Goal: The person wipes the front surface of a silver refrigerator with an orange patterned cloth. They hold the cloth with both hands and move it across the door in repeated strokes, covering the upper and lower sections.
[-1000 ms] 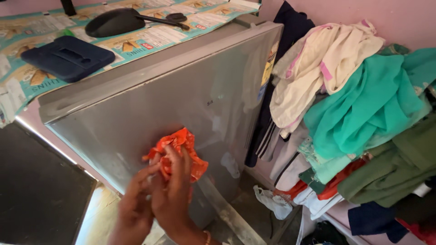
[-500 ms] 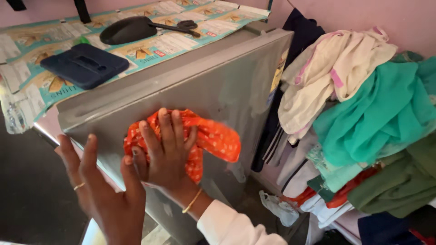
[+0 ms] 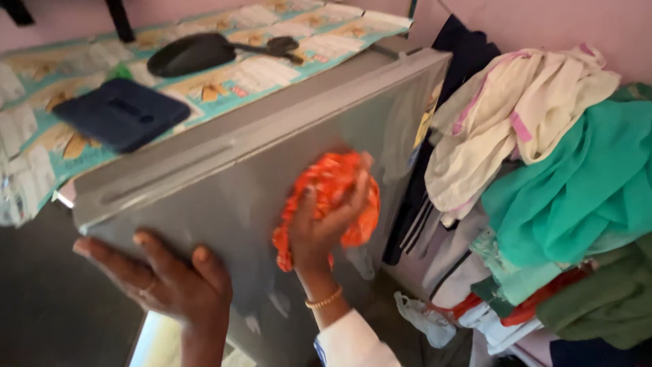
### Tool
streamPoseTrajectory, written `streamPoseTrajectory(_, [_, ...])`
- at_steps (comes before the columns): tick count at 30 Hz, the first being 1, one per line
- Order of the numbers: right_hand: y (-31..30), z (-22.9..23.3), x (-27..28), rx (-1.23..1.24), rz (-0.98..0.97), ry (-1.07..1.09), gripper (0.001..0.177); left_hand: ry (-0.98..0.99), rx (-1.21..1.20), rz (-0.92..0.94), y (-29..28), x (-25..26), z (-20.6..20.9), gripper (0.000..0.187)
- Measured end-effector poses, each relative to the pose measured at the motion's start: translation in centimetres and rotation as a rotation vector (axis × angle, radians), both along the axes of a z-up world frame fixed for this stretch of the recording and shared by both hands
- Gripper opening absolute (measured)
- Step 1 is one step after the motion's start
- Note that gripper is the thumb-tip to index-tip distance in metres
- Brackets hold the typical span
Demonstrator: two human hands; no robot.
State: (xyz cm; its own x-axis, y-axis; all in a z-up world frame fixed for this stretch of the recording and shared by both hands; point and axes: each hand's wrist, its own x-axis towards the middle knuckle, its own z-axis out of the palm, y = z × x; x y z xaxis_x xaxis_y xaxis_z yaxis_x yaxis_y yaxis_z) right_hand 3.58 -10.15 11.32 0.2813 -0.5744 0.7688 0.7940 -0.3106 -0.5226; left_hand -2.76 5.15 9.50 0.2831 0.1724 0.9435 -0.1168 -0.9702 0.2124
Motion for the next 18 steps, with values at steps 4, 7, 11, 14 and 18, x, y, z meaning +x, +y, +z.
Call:
streamPoseTrajectory(4, [-0.9, -2.4, 1.4, 0.202, -0.278, 0.270, 0.057, -0.021, 0.029, 0.052, -0.3, 0.3, 0.0, 0.062])
streamPoseTrajectory(7, [0.1, -3.9, 1.1, 0.421, -0.160, 0.430, 0.045, -0.038, 0.038, 0.054, -0.2, 0.3, -0.3, 0.061])
streamPoseTrajectory(11, [4.4, -4.6, -2.1, 0.568, 0.148, 0.507, 0.057, -0.029, 0.028, 0.064, -0.2, 0.4, -0.5, 0.060])
streamPoseTrajectory(14, [7.5, -4.8, -5.7, 0.073, -0.015, 0.418, 0.067, -0.047, 0.005, 0.039, -0.5, 0.5, -0.5, 0.060])
streamPoseTrajectory(18, [7.3, -4.3, -6.2, -0.265, -0.117, 0.313, 0.072, -0.086, -0.002, 0.012, -0.3, 0.6, -0.3, 0.060])
